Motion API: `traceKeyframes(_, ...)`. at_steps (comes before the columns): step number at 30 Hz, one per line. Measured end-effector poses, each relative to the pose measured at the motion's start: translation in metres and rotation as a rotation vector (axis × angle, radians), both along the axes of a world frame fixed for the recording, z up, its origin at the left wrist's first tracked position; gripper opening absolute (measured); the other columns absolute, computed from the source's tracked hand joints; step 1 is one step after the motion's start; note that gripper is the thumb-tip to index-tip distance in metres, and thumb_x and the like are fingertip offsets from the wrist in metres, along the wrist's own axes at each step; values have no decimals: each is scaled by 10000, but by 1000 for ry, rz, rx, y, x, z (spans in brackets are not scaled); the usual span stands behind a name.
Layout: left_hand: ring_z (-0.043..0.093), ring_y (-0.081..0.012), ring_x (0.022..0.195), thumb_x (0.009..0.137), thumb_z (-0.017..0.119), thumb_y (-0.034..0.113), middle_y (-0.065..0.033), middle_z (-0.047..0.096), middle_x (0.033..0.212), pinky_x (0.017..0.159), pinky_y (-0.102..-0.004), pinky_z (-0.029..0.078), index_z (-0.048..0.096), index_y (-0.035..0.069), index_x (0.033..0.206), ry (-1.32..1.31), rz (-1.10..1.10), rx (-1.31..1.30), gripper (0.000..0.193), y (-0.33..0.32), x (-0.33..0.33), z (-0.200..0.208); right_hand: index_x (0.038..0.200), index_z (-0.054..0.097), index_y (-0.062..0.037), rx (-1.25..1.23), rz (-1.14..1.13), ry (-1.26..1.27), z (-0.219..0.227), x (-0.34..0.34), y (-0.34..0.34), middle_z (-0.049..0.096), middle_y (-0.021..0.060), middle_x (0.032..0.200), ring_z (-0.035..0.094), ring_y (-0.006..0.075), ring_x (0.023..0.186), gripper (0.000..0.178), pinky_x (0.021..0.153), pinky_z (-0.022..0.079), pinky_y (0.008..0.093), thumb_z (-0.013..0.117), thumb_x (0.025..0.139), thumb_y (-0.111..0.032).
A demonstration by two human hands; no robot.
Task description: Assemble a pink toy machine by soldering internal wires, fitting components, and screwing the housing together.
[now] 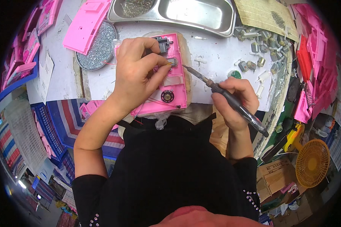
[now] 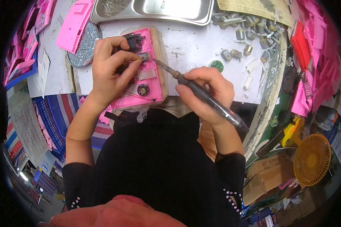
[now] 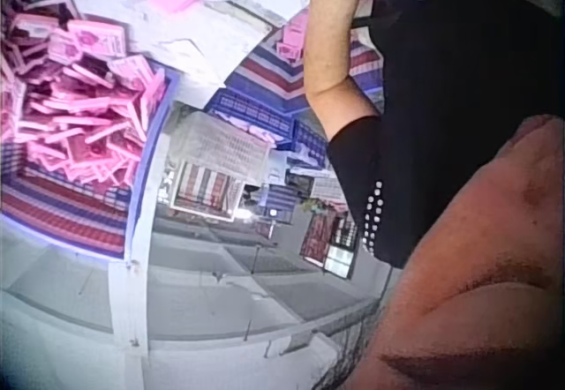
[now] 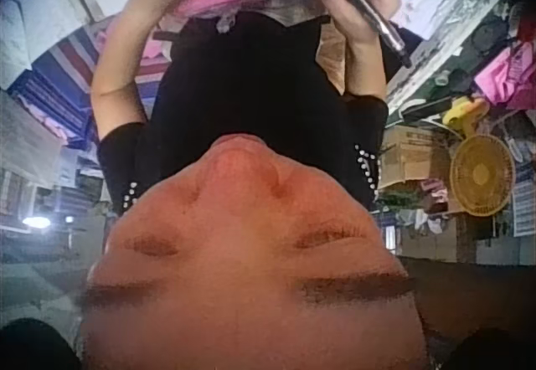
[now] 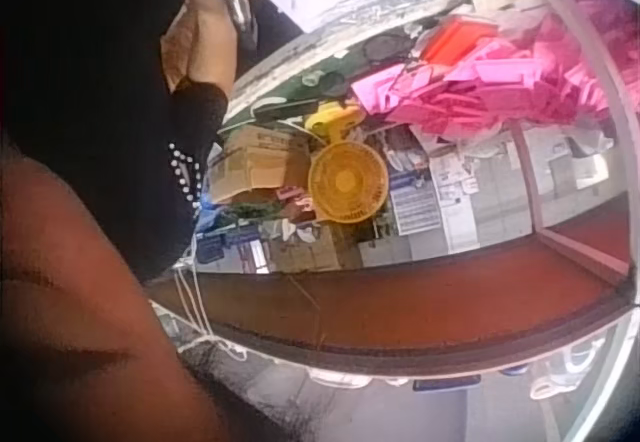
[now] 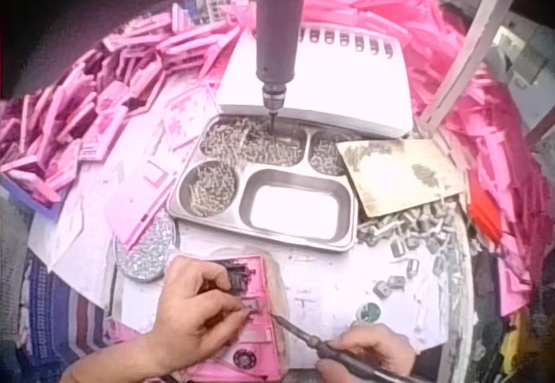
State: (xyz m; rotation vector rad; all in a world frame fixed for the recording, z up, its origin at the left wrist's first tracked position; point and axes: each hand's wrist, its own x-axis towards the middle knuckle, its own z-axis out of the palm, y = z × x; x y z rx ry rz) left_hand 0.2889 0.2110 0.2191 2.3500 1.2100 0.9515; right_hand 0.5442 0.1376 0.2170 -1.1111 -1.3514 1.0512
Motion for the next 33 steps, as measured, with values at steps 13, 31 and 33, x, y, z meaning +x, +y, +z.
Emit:
traceKeyframes(13, 529, -252, 969, 702, 821, 134, -16, 599, 1016, 880, -424, 338, 707, 124, 786, 75, 17, -18, 141, -1, 0, 0, 1040, 677, -30, -35, 24, -48, -7, -6, 3, 687, 16, 780, 557, 41, 641, 294, 565, 406, 203, 855, 806, -34)
traceKeyframes(31, 542, -241, 960, 695, 826, 137, -9, 610, 1023, 895, -421, 340, 714, 124, 784, 69, 13, -24, 144, -1, -1, 2, 1028, 686, -44, -85, -8, -59, -3, -10, 3, 699, 17, 796, 560, 42, 648, 272, 577, 413, 196, 856, 819, -79)
traceKeyframes(33, 542, -240, 961, 693, 826, 137, -9, 611, 1024, 894, -421, 340, 713, 125, 782, 66, 13, -24, 144, -1, -1, 2, 1029, 687, -44, -80, -16, -79, -3, -8, 3, 708, 23, 807, 568, 45, 653, 275, 582, 420, 196, 858, 816, -80)
